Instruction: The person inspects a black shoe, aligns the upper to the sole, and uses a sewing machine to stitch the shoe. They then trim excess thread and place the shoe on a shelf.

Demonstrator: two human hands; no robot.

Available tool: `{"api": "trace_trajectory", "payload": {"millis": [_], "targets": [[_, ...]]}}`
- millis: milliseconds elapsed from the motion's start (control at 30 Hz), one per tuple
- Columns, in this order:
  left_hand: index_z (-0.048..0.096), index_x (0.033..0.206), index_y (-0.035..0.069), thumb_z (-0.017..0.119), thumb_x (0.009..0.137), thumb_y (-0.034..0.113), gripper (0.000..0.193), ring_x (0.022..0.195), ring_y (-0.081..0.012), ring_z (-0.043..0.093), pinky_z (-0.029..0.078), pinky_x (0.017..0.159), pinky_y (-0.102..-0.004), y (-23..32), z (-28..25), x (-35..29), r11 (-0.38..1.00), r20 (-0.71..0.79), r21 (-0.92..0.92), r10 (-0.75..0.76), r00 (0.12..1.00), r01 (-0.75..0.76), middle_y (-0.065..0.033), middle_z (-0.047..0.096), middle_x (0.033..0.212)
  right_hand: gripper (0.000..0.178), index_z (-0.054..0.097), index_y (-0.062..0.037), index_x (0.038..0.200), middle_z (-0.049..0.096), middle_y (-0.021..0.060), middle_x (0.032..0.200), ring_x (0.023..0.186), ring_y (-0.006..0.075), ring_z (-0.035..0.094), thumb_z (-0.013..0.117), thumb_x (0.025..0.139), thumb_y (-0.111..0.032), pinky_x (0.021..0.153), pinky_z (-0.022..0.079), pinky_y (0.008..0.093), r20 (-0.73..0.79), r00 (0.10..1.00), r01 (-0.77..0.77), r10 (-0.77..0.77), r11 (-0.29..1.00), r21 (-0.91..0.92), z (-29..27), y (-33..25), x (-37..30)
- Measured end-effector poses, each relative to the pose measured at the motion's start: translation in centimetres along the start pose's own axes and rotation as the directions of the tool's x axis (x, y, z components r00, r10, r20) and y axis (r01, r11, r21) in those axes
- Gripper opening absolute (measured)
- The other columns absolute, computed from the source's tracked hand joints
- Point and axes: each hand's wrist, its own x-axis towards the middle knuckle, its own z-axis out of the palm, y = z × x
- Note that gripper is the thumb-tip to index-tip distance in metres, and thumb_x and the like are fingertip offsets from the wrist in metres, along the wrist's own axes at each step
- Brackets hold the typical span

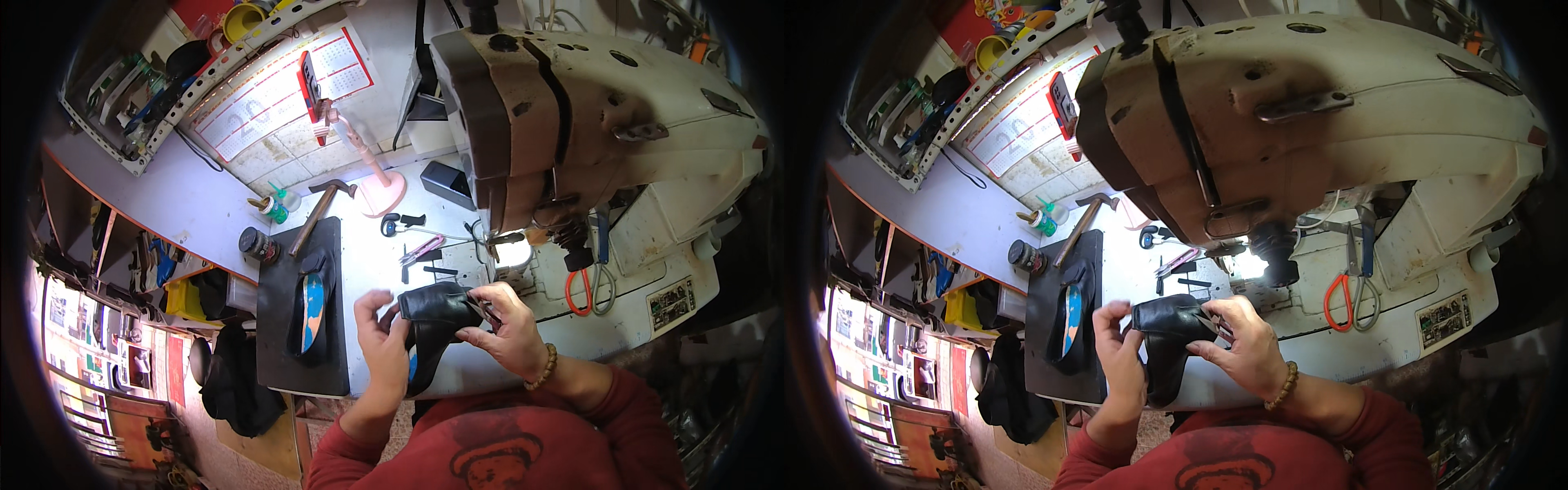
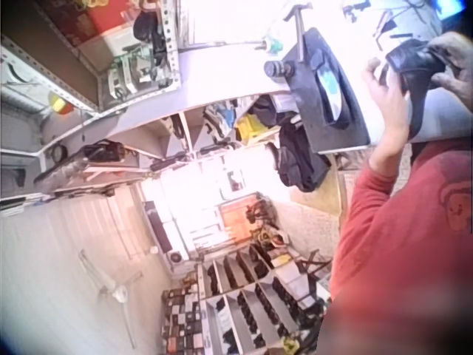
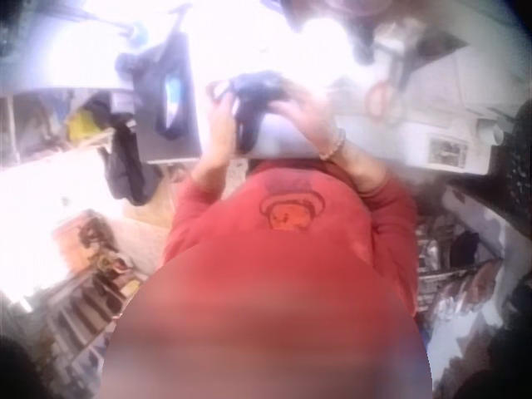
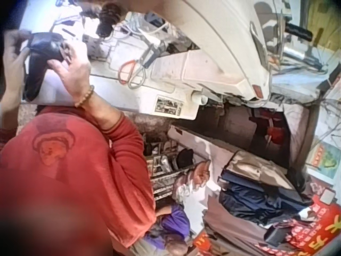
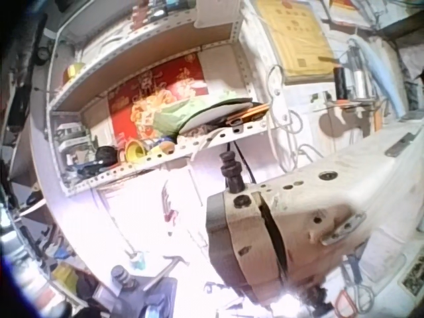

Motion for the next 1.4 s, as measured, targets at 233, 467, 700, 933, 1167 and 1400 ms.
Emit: {"api": "trace_trajectory", "payload": {"millis": [233, 467, 700, 933, 1167, 1400], "targets": [[0.058, 0.116, -0.005, 0.051, 0.099, 0.011, 0.024, 0.096, -0.0182, 0.066, 0.051, 0.088, -0.029, 1.3, -0.2, -0.5, 0.806, 0.444, -0.158, -0.458, 0.77, 0.571, -0.012, 0.067, 0.109, 0.046, 0.059, -0.0035, 0.115, 0.056, 0.0076, 0.1, 0.082, 0.0151, 0.057, 0.082, 0.077, -0.017, 0.069, 0.051, 0.027, -0.014, 0.999, -0.045, 0.044, 0.996, -0.071, -0.6, 0.1, -0.3], [0.061, 0.113, -0.005, 0.056, 0.096, 0.009, 0.022, 0.093, -0.0171, 0.067, 0.053, 0.085, -0.0288, 0.8, 0.9, 2.1, 0.643, 0.539, 0.0, -0.645, 0.542, 0.766, -0.0119, 0.069, 0.106, 0.032, 0.06, -0.0048, 0.104, 0.06, 0.01, 0.084, 0.064, 0.0272, 0.063, 0.073, 0.083, -0.025, 0.055, 0.048, 0.0356, 0.025, 0.977, 0.204, -0.212, 0.89, -0.409, -3.4, 0.8, -0.2], [0.063, 0.109, -0.004, 0.059, 0.095, 0.011, 0.021, 0.087, -0.0164, 0.068, 0.054, 0.08, -0.0282, 0.4, 1.6, 2.0, 0.564, 0.647, -0.017, -0.623, 0.439, 0.826, -0.0109, 0.07, 0.101, 0.025, 0.056, -0.0077, 0.087, 0.057, 0.0063, 0.071, 0.058, 0.0249, 0.061, 0.074, 0.079, -0.023, 0.051, 0.046, 0.0364, 0.17, 0.943, 0.331, -0.284, 0.79, -0.516, -4.6, 0.4, 0.2], [0.063, 0.107, -0.004, 0.059, 0.094, 0.01, 0.02, 0.085, -0.0157, 0.068, 0.054, 0.079, -0.0276, 0.3, 1.4, 2.1, 0.502, 0.687, -0.017, -0.622, 0.375, 0.865, -0.0104, 0.07, 0.099, 0.024, 0.054, -0.0099, 0.081, 0.055, 0.0056, 0.068, 0.057, 0.0243, 0.06, 0.073, 0.078, -0.024, 0.05, 0.045, 0.0365, 0.222, 0.935, 0.354, -0.277, 0.75, -0.559, -4.5, -0.8, 0.6], [0.063, 0.106, -0.003, 0.06, 0.094, 0.01, 0.018, 0.084, -0.0154, 0.068, 0.055, 0.077, -0.0271, 0.3, 1.3, 2.0, 0.47, 0.68, -0.014, -0.643, 0.354, 0.882, -0.0099, 0.07, 0.098, 0.021, 0.059, -0.0056, 0.085, 0.059, 0.0082, 0.071, 0.06, 0.0285, 0.061, 0.075, 0.073, -0.013, 0.052, 0.046, 0.0386, 0.245, 0.941, 0.334, -0.233, 0.751, -0.569, -4.3, -1.6, 0.7], [0.064, 0.117, 0.003, 0.061, 0.093, 0.01, 0.024, 0.097, -0.0213, 0.064, 0.05, 0.088, -0.0324, 0.9, 1.3, 0.1, 0.911, 0.633, 0.13, -0.38, 0.675, 0.392, -0.0093, 0.067, 0.107, 0.024, 0.057, -0.003, 0.098, 0.061, 0.0099, 0.074, 0.06, 0.0223, 0.062, 0.069, 0.088, -0.021, 0.055, 0.047, 0.0314, -0.011, 0.995, 0.091, -0.098, 0.959, -0.268, -4.4, 0.8, -0.6]]}}
